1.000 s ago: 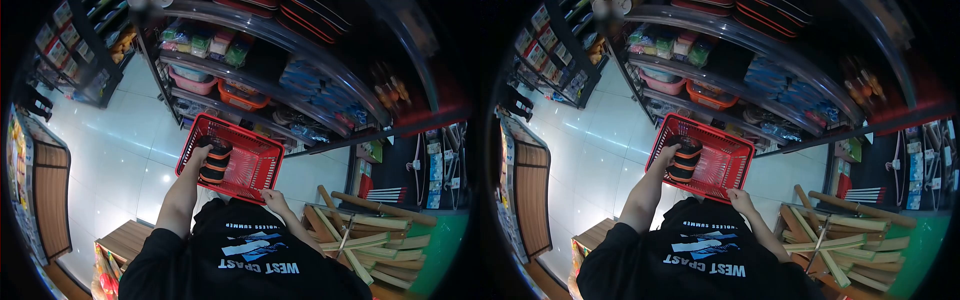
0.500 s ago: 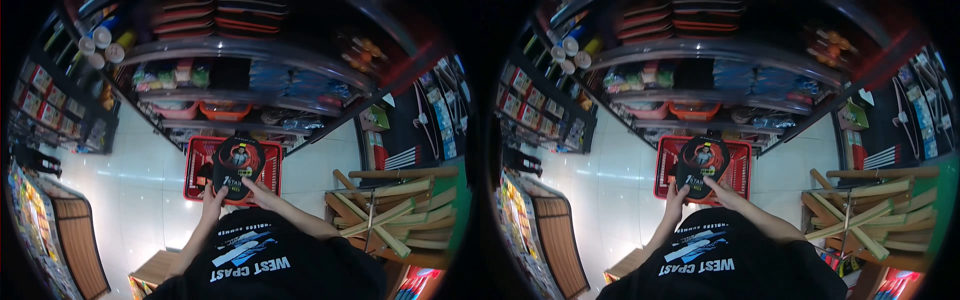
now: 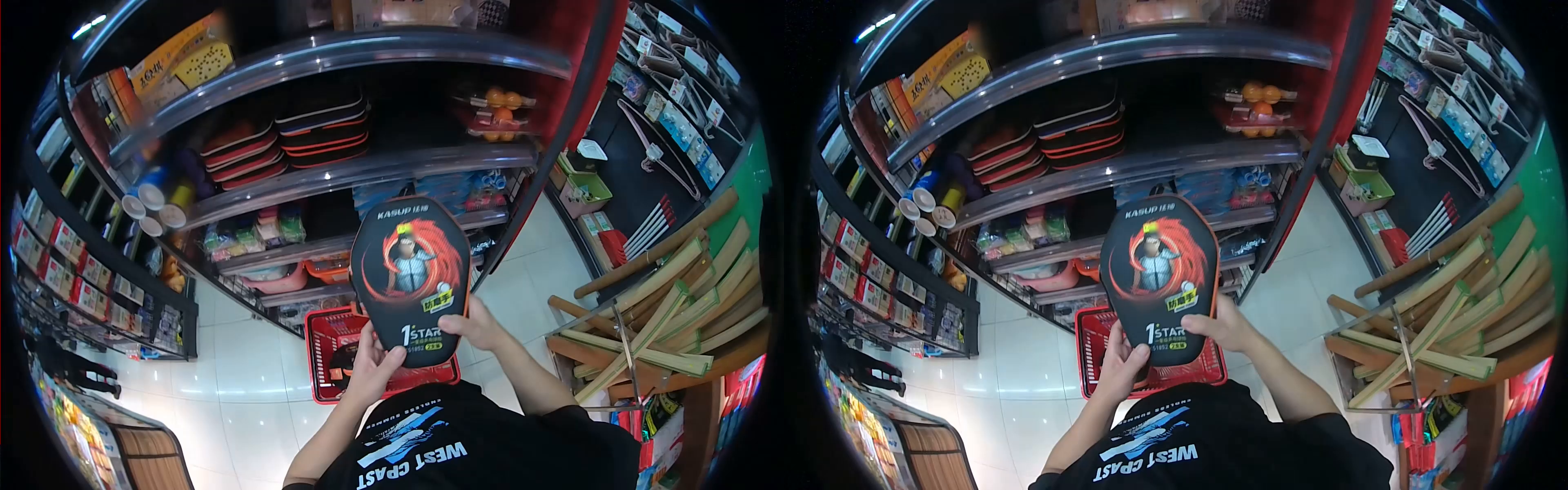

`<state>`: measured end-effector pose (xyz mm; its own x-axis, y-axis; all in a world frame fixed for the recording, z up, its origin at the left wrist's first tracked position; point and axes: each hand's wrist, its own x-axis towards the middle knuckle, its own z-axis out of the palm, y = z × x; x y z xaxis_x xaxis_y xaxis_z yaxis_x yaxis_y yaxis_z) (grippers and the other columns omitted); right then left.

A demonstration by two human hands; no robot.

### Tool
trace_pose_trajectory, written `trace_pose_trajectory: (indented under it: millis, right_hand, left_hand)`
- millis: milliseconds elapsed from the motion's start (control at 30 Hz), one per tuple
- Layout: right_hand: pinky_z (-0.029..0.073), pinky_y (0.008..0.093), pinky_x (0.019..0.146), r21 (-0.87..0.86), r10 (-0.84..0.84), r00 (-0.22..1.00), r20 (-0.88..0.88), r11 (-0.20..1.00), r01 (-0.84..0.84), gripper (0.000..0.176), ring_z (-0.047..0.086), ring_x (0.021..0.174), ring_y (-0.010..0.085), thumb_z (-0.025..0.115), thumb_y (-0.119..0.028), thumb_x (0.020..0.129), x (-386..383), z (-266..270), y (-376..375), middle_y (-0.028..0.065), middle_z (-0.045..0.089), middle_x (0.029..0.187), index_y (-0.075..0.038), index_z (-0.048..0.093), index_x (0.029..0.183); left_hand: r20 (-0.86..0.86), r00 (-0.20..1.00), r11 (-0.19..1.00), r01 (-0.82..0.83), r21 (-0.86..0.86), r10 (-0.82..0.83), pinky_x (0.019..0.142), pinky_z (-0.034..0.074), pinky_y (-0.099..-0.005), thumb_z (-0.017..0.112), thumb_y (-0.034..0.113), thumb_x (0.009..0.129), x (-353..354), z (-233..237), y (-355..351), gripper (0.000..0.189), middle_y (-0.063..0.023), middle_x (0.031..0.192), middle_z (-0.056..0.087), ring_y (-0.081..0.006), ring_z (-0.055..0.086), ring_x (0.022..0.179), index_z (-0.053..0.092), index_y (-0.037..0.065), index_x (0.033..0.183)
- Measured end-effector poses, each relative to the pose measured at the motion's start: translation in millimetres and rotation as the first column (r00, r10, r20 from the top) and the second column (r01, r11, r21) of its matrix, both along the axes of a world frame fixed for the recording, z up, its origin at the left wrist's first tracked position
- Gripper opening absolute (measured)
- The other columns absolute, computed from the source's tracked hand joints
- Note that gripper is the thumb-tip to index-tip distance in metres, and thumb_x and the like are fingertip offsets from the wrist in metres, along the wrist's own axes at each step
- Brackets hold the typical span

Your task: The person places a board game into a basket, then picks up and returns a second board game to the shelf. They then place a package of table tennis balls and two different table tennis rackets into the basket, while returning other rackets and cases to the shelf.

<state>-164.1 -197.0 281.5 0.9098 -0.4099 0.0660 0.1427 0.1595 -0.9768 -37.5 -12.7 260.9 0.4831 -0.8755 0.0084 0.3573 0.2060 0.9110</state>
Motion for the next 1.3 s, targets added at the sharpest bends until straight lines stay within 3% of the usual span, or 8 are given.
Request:
trace_pose_trajectory:
  millis: [167, 300, 633, 833, 900, 967, 1033, 1300]
  right_hand:
    - [0.046, 0.0307, 0.090, -0.159, -0.104, 0.992, 0.076, 0.981, 0.115, 0.053, 0.055, 0.104, 0.0148, 0.067, -0.026, 0.083, 13.7, 47.7, -49.1, 0.0083, 0.059, 0.114, 0.002, 0.048, 0.124]
    - [0.047, 0.0286, 0.087, -0.103, -0.147, 0.985, 0.089, 0.982, 0.156, 0.048, 0.057, 0.100, 0.0134, 0.064, -0.029, 0.086, 41.7, 78.7, -89.1, 0.0082, 0.060, 0.111, 0.003, 0.052, 0.120]
    - [0.052, 0.0290, 0.080, 0.103, -0.003, 0.997, -0.077, 0.995, 0.011, 0.053, 0.063, 0.093, 0.0143, 0.054, -0.047, 0.090, 108.5, 92.3, -172.7, 0.0082, 0.065, 0.106, -0.001, 0.057, 0.116]
    - [0.053, 0.0317, 0.072, -0.264, -0.211, 0.934, -0.287, 0.955, 0.135, 0.076, 0.067, 0.081, 0.0182, 0.054, -0.065, 0.083, 91.7, 109.4, -186.7, 0.0113, 0.068, 0.088, 0.005, 0.060, 0.113]
    - [0.052, 0.0361, 0.075, -0.721, -0.553, 0.831, -0.057, 0.598, 0.349, 0.083, 0.068, 0.081, 0.0236, 0.058, -0.064, 0.080, 80.6, 99.4, -178.2, 0.0145, 0.068, 0.091, 0.007, 0.054, 0.121]
    - [0.049, 0.0370, 0.081, -0.781, -0.533, 0.841, 0.094, 0.484, 0.395, 0.079, 0.065, 0.092, 0.0282, 0.070, -0.048, 0.078, 65.2, 116.4, -153.3, 0.0204, 0.059, 0.118, -0.001, 0.042, 0.136]
    - [0.049, 0.0398, 0.084, -0.861, -0.485, 0.798, 0.357, 0.161, 0.483, 0.071, 0.059, 0.101, 0.0312, 0.071, -0.044, 0.078, 71.9, 108.7, -152.6, 0.0207, 0.049, 0.130, -0.009, 0.046, 0.135]
    - [0.050, 0.0437, 0.083, -0.921, -0.470, 0.819, 0.329, 0.035, 0.389, 0.057, 0.055, 0.107, 0.0340, 0.071, -0.041, 0.077, 104.4, 108.1, -165.9, 0.0184, 0.051, 0.125, -0.013, 0.056, 0.125]
  left_hand:
    - [0.046, 0.997, 0.997, 0.069, -0.021, -0.068, 0.099, 0.040, -0.0348, 0.059, 0.013, 0.092, 20.4, 60.4, -53.7, 0.062, -0.0131, 0.126, 0.050, -0.0193, 0.050, 0.116, 0.021, 0.004, 0.140]
    - [0.027, 1.000, 0.995, 0.014, -0.096, -0.012, 0.063, 0.051, -0.0286, 0.057, 0.022, 0.093, 43.3, 85.0, -107.1, 0.045, -0.0077, 0.103, 0.059, -0.0144, 0.062, 0.083, 0.035, 0.006, 0.130]
    - [0.027, 0.995, 0.996, -0.091, -0.017, 0.091, 0.059, 0.052, -0.0254, 0.056, 0.032, 0.094, 85.3, 112.7, -182.0, 0.037, -0.0062, 0.097, 0.062, -0.0128, 0.063, 0.077, 0.046, 0.003, 0.114]
    - [0.022, 0.986, 0.986, -0.167, 0.018, 0.166, 0.057, 0.052, -0.0260, 0.058, 0.036, 0.092, 83.7, 122.0, -212.3, 0.041, -0.0047, 0.091, 0.060, -0.0106, 0.059, 0.070, 0.046, 0.002, 0.112]
    - [0.007, 0.979, 0.979, -0.204, 0.016, 0.204, 0.057, 0.052, -0.0264, 0.059, 0.037, 0.092, 86.2, 124.6, -222.2, 0.043, -0.0044, 0.089, 0.059, -0.0099, 0.057, 0.068, 0.046, 0.002, 0.111]
    - [0.002, 0.977, 0.975, -0.212, 0.062, 0.212, 0.052, 0.051, -0.0255, 0.062, 0.040, 0.089, 93.8, 122.2, -230.7, 0.055, -0.0072, 0.086, 0.057, -0.0118, 0.059, 0.067, 0.039, -0.003, 0.115]
    - [0.044, 0.972, 0.968, -0.233, 0.098, 0.230, 0.051, 0.050, -0.0246, 0.063, 0.045, 0.088, 95.5, 121.5, -237.8, 0.063, -0.0084, 0.087, 0.057, -0.0122, 0.059, 0.067, 0.037, -0.005, 0.117]
    - [0.019, 0.983, 0.983, -0.180, -0.022, 0.181, 0.068, 0.051, -0.0281, 0.059, 0.037, 0.092, 86.6, 99.0, -210.8, 0.072, -0.0133, 0.115, 0.052, -0.0181, 0.059, 0.089, 0.020, 0.002, 0.142]
